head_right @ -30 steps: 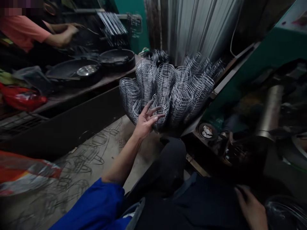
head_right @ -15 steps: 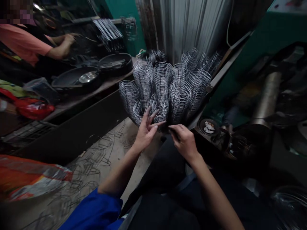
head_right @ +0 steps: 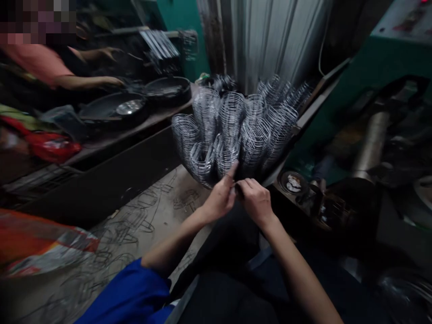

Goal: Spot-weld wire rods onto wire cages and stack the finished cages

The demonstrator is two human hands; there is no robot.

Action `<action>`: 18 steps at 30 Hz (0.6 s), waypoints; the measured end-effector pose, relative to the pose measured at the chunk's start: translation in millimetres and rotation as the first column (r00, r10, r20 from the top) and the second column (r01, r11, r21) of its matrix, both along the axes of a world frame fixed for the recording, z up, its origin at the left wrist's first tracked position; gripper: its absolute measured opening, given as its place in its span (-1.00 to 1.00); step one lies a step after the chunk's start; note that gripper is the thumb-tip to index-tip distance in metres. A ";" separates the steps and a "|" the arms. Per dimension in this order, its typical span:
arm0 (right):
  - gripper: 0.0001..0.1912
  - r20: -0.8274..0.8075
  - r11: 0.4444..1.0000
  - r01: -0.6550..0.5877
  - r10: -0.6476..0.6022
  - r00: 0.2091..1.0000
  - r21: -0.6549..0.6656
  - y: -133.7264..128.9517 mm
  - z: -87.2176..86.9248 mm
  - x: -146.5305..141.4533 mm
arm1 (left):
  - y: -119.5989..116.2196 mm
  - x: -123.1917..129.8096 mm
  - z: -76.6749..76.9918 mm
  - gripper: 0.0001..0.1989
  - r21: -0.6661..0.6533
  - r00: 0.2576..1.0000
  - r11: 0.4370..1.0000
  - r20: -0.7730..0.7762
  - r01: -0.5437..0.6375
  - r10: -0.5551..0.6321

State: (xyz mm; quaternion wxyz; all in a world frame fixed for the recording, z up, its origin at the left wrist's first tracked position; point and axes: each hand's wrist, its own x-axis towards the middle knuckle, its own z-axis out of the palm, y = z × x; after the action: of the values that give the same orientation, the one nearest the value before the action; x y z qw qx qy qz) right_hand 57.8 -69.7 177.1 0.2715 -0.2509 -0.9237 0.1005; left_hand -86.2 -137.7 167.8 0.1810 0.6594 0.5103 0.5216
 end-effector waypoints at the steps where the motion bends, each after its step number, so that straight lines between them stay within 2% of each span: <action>1: -0.82 0.028 1.000 -0.008 0.008 1.000 0.024 -0.4 0.4 3.1 | -1.0 1.6 -0.2 -0.03 -0.022 0.999 0.999 -0.034 0.026 -0.026; 6: -0.78 0.120 0.992 -0.049 0.035 0.992 0.113 6.8 -10.1 18.0 | -1.3 3.7 0.2 0.10 -0.256 0.961 0.955 -0.193 0.148 -0.201; 9: -0.78 0.154 0.985 -0.058 0.033 0.988 0.162 10.4 -18.4 25.2 | 1.1 3.9 2.6 0.12 -0.328 0.937 0.925 -0.219 0.191 -0.271; 13: -0.75 0.150 0.952 -0.048 0.002 0.989 0.304 9.8 -22.0 33.2 | 9.0 8.2 2.3 0.07 -0.304 0.925 0.922 -0.217 0.240 -0.312; 18: -0.73 0.097 0.924 -0.022 -0.017 0.995 0.382 10.2 -22.5 40.3 | 24.0 13.5 0.5 -0.01 -0.236 0.957 0.944 -0.125 0.229 -0.263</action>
State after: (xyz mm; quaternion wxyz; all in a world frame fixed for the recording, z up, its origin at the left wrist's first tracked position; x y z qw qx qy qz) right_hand 98.0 -59.5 154.6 0.2691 -0.1966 -0.9382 -0.0936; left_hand -72.7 -113.7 168.3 0.2762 0.7327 0.4906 0.3824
